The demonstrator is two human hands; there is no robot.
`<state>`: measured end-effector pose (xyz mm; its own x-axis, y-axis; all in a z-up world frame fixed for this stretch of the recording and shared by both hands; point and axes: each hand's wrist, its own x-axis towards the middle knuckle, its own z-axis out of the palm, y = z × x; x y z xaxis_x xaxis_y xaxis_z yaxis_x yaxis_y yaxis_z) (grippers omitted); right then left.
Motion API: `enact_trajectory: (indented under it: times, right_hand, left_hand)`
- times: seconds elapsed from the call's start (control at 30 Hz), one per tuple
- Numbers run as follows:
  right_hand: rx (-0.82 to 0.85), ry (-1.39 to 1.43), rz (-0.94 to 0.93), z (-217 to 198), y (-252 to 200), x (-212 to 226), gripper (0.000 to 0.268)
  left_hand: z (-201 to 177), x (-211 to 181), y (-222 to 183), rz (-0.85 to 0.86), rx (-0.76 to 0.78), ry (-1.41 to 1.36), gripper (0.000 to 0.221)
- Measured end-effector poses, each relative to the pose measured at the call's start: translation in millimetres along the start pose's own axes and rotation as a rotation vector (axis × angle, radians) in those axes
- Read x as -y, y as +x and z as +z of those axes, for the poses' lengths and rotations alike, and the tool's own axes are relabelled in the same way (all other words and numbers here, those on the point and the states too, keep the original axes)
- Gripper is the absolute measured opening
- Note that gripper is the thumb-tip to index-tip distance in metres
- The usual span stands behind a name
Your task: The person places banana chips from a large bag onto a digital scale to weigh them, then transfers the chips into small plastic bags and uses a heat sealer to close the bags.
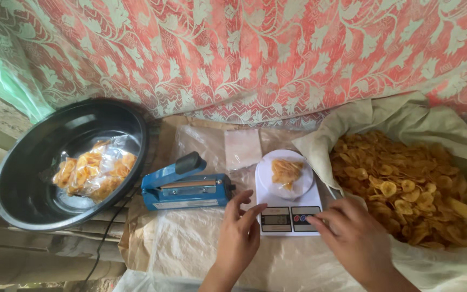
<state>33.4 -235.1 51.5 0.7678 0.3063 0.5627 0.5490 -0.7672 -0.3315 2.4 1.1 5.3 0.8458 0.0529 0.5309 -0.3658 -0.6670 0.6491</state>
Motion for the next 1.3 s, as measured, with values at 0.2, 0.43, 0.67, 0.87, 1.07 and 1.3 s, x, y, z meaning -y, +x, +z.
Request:
enact_trajectory:
  times: [0.2,0.43,0.67,0.87,1.07,1.3]
  right_hand:
    - [0.156,0.007,0.356,-23.6,-46.7,-42.3,0.027]
    - [0.354,0.055,0.189,14.4,-68.7,-35.8,0.044]
    - [0.42,-0.011,0.129,47.5,-38.7,-12.4,0.053]
    - [0.515,-0.13,0.077,55.3,-18.9,-6.7,0.059]
    - [0.511,-0.286,0.074,78.5,14.8,-11.2,0.07]
    - [0.305,-0.251,-0.006,35.3,38.2,-7.0,0.01]
  left_hand:
    - [-7.9,-6.1,4.0,0.015,-0.039,0.013,0.044]
    - [4.1,-5.7,9.9,0.074,0.047,-0.012,0.05]
    - [13.9,-12.4,18.0,0.194,0.087,0.113,0.047]
    - [26.2,3.2,23.7,0.292,0.13,0.195,0.039]
    - [40.3,24.7,50.9,0.382,0.21,0.486,0.045]
    - [-20.7,-2.4,79.8,0.38,0.288,0.387,0.012]
